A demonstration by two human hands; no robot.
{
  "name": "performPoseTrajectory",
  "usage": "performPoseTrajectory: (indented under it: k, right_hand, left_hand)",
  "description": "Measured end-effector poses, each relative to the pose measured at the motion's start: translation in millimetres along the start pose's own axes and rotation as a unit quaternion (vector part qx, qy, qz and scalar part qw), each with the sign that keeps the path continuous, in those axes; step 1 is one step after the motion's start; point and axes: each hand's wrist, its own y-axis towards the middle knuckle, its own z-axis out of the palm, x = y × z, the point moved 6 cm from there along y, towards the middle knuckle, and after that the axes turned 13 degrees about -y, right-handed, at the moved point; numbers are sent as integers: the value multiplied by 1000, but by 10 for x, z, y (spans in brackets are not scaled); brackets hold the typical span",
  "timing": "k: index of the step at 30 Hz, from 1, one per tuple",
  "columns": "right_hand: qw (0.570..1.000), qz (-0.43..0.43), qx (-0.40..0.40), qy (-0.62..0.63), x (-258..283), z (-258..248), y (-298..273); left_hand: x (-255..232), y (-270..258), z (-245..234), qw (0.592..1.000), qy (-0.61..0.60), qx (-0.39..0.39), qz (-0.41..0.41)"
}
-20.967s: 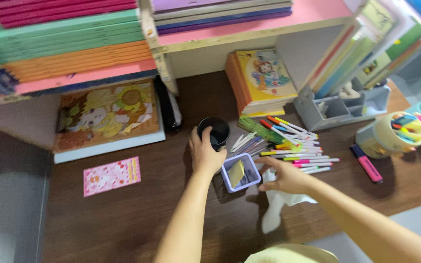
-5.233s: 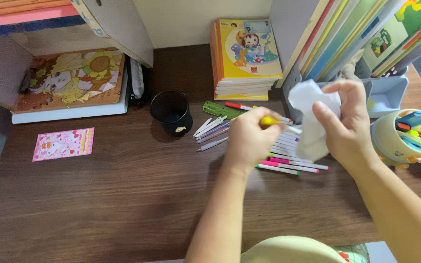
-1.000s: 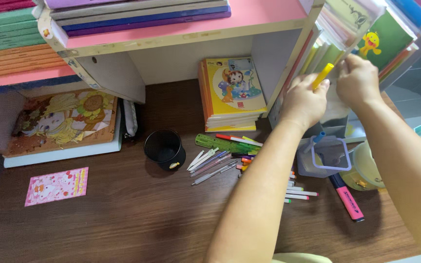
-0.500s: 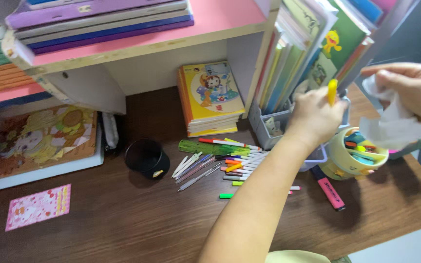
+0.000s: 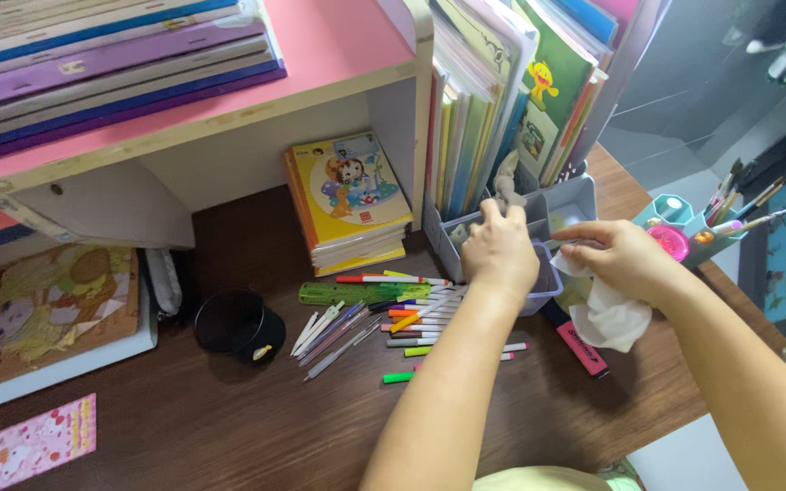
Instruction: The person organizes books and papers into a desk organizer, removes pens and markers from holders onto the table, and wipes the markers with a tissue.
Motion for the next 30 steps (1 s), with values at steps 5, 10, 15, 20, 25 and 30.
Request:
performPoseTrajectory:
  k: [5,10,15,20,25,30]
  right_hand:
    - [984,-25,7,-176,155,146,51]
    - [918,-67,161,-357,327,582,76]
    - [872,-60,241,-421,295,789,373]
    - [938,-132,263,-182,138,975,874]
    - [709,-177,327,-599,-415,1529,1246]
    - [737,-129,341,-568,-740,1621,1433]
  left_hand:
    - [360,119,178,997,-38,39,-45]
    - [449,190,393,997,-57,47,-25]
    - [43,122,45,988,-31,-72,135]
    - [-40,-48,-583,976,-84,-145,140]
    - [138,-147,-1024,964,-142,-204,94]
    - [325,-239,-1126,946,-221,-225,75]
